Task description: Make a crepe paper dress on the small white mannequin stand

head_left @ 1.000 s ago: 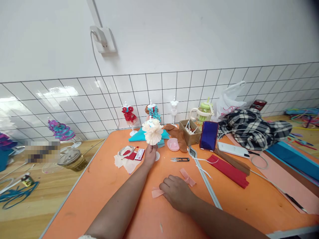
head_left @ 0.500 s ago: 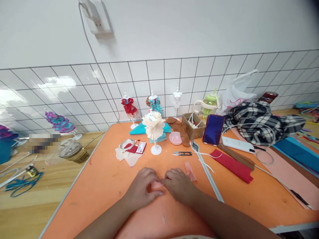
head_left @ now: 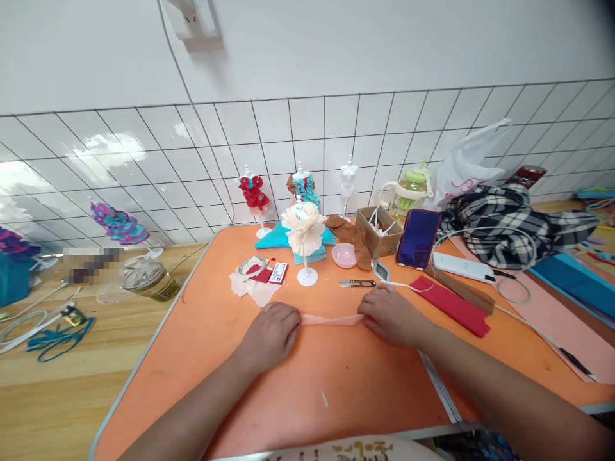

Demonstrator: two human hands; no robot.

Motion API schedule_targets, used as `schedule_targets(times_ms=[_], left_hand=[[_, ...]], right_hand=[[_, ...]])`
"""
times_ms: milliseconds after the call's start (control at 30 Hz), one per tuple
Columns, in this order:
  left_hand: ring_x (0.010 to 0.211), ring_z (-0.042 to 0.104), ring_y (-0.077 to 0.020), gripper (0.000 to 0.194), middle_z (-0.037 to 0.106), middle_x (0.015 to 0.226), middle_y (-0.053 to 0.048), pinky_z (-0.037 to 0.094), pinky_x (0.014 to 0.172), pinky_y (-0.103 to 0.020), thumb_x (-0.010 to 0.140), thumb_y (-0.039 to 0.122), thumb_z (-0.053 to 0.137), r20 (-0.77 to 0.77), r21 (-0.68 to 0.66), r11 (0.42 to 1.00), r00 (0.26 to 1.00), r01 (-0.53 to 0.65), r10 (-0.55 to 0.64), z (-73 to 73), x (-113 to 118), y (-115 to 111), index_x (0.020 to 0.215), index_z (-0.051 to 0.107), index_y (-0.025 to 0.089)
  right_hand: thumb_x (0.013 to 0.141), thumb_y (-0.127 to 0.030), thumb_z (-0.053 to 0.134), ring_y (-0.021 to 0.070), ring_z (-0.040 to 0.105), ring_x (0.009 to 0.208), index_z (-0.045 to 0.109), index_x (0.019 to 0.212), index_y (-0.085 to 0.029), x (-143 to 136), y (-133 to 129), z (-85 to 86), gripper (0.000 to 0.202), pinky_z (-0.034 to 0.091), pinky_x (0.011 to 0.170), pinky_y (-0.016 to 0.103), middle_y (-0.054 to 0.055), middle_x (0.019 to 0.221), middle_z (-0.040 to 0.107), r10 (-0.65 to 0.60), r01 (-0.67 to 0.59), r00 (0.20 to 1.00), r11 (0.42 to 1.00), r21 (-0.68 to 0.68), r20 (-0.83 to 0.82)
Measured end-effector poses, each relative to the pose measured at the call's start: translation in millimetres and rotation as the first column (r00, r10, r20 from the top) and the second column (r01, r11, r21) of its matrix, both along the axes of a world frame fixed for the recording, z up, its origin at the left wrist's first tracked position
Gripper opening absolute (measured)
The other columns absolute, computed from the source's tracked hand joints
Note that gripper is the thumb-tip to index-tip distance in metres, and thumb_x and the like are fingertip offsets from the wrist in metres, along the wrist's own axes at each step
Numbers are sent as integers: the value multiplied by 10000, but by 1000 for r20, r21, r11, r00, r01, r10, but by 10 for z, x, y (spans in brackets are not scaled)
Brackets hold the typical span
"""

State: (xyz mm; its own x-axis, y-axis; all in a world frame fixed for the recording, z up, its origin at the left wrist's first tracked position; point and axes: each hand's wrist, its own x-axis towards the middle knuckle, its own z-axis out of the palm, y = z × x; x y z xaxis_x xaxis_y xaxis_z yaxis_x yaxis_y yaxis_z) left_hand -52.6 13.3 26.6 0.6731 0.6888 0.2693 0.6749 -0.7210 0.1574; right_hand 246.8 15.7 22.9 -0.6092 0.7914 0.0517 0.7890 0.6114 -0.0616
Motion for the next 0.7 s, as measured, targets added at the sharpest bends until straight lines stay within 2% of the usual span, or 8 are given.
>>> schedule_targets(times_ms=[100,167,233,267,333,500,600,700], left_hand=[[804,603,-182,160,673,850,-50,449,767,-331,855,135,454,72,204,978,997,-41,27,225,-46,87,868,606,183],[835,618,-173,114,692,878,-34,452,806,-323,839,130,521,121,371,926,992,-64,20,330,-129,90,902,597,188],[883,627,-175,159,707,930,-27,447,859,-332,816,121,582,124,502,862,992,-65,3,342,-251,47,955,591,198],[917,628,-181,189,710,958,-28,440,886,-342,809,119,600,100,533,844,995,-52,-2,308,-321,14,980,590,201],[930,631,-181,199,714,970,-29,422,924,-359,820,111,589,16,531,847,1000,-6,-3,174,-473,-61,998,597,199],[942,628,-183,287,712,947,-45,322,1039,-455,868,23,414,-163,375,923,986,87,-26,-204,-850,-235,967,626,189],[974,622,-189,334,711,960,-47,257,1082,-502,868,8,386,-191,314,944,981,104,-45,-285,-1012,-299,993,632,196],[985,621,-181,343,709,981,-44,230,1101,-502,876,24,378,-195,273,958,980,88,-34,-290,-1095,-331,1016,634,203]], right_hand=[[881,-184,487,170,556,832,636,797,-203,59,121,253,171,269,937,391,35,797,653,-83,87,996,961,261,-26],[886,-181,491,174,557,865,637,857,-208,56,114,378,151,270,968,400,38,861,672,-119,164,985,867,471,-123],[870,-190,525,187,553,941,636,913,-223,39,44,388,124,270,998,413,40,984,680,-59,170,978,775,609,-199],[863,-196,535,194,549,981,635,941,-232,26,-3,345,132,261,1017,430,40,1050,673,-12,143,978,759,636,-206],[865,-214,523,211,534,1057,617,1049,-240,-9,-88,186,209,232,1050,474,51,1183,631,58,60,983,797,601,-175],[876,-176,437,256,404,1256,414,1364,-186,-128,-121,-193,490,246,1045,482,104,1416,440,95,-51,991,924,380,-98],[876,-146,411,247,364,1288,379,1387,-173,-221,-27,-215,513,257,1037,456,98,1438,410,107,-60,984,952,301,-140],[870,-186,449,239,420,1222,462,1319,-186,-350,104,-179,449,292,995,423,102,1360,495,133,-92,970,976,196,-205]])
